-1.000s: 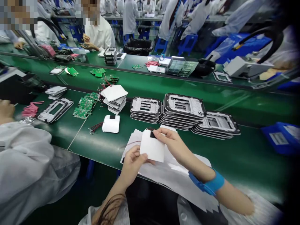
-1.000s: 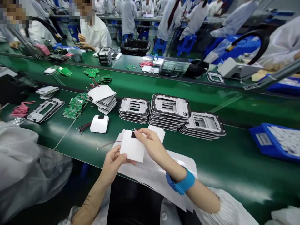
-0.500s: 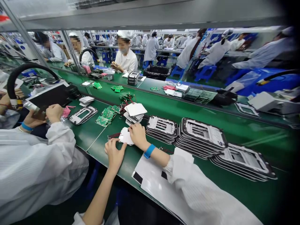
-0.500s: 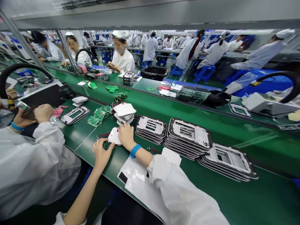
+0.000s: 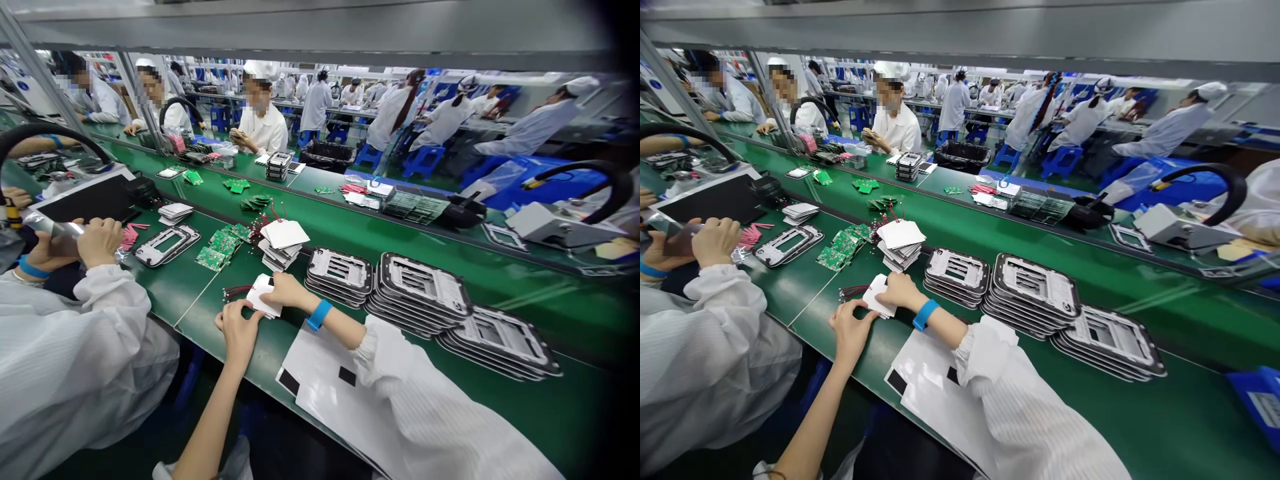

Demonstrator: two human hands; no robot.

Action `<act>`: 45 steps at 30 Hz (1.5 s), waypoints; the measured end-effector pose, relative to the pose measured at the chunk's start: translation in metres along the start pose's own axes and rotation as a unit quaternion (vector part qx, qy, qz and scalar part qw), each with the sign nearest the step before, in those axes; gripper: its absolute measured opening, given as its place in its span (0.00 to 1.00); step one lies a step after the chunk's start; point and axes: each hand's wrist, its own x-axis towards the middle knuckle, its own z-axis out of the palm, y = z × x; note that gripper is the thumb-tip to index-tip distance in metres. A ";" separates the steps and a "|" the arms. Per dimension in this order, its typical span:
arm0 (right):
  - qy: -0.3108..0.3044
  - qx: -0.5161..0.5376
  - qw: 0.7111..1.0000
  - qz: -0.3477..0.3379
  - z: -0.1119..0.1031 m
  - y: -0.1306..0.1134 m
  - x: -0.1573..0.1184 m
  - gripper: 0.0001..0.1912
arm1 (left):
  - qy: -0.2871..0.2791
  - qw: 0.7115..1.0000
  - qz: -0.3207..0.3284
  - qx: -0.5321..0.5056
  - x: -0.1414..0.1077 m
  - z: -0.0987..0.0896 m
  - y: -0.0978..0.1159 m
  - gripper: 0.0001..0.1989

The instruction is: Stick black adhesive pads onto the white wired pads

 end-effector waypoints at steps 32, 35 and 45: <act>0.144 -0.068 0.983 -0.094 -0.013 0.009 -0.064 0.18 | -0.033 0.994 0.104 -0.013 -0.008 -0.004 -0.003 0.06; 0.145 -0.112 0.978 -0.103 -0.007 0.007 -0.059 0.19 | -0.022 0.994 0.102 -0.016 -0.009 -0.002 -0.002 0.06; 0.142 -0.124 0.975 -0.117 -0.003 0.001 -0.065 0.12 | 0.044 0.993 0.087 -0.060 -0.011 0.004 -0.004 0.11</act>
